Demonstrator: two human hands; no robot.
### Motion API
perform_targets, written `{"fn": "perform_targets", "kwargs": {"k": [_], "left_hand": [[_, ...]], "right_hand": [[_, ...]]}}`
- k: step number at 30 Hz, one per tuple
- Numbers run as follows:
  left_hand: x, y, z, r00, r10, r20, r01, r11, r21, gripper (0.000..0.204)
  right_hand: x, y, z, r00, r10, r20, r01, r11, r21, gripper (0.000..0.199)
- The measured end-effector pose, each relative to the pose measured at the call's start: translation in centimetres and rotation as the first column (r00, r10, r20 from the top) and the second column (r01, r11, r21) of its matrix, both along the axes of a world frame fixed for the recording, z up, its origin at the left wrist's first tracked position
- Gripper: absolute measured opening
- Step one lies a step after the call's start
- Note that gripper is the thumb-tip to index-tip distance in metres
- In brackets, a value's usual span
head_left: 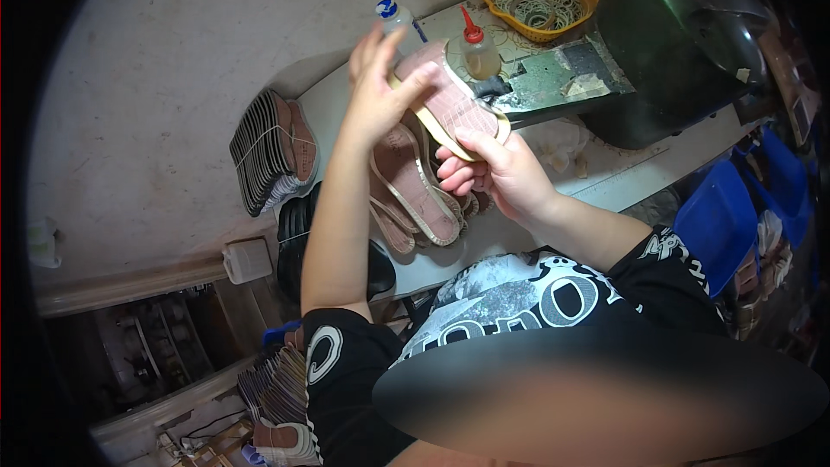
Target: Applying adhesive to shoe insoles and bundling them together in a factory setting.
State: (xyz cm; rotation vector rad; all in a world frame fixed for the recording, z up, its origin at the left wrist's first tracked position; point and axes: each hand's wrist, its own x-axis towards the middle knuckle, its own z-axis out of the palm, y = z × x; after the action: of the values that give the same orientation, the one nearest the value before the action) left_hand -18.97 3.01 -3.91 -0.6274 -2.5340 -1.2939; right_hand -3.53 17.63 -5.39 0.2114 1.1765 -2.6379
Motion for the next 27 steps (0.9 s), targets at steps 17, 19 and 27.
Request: {"fn": "perform_targets", "kwargs": {"k": [17,19,27], "left_hand": [[-1.2,1.0,5.7,0.764,-0.403,0.503,0.621,0.670,-0.407,0.048],[-0.7,0.6,5.3,0.754,-0.355,0.553,0.594,0.728,-0.342,0.046],[1.0,0.1,4.9,0.595,-0.346,0.725,0.641,0.749,-0.168,0.035]], "right_hand": [[-0.2,0.8,1.5,0.998,0.011,0.067,-0.011,1.000,0.013,0.046],[-0.2,1.1,1.4,0.998,0.012,0.065,-0.013,1.000,0.027,0.047],[-0.5,1.8,1.7,0.995,0.059,0.076,-0.064,0.996,0.067,0.047]]}}
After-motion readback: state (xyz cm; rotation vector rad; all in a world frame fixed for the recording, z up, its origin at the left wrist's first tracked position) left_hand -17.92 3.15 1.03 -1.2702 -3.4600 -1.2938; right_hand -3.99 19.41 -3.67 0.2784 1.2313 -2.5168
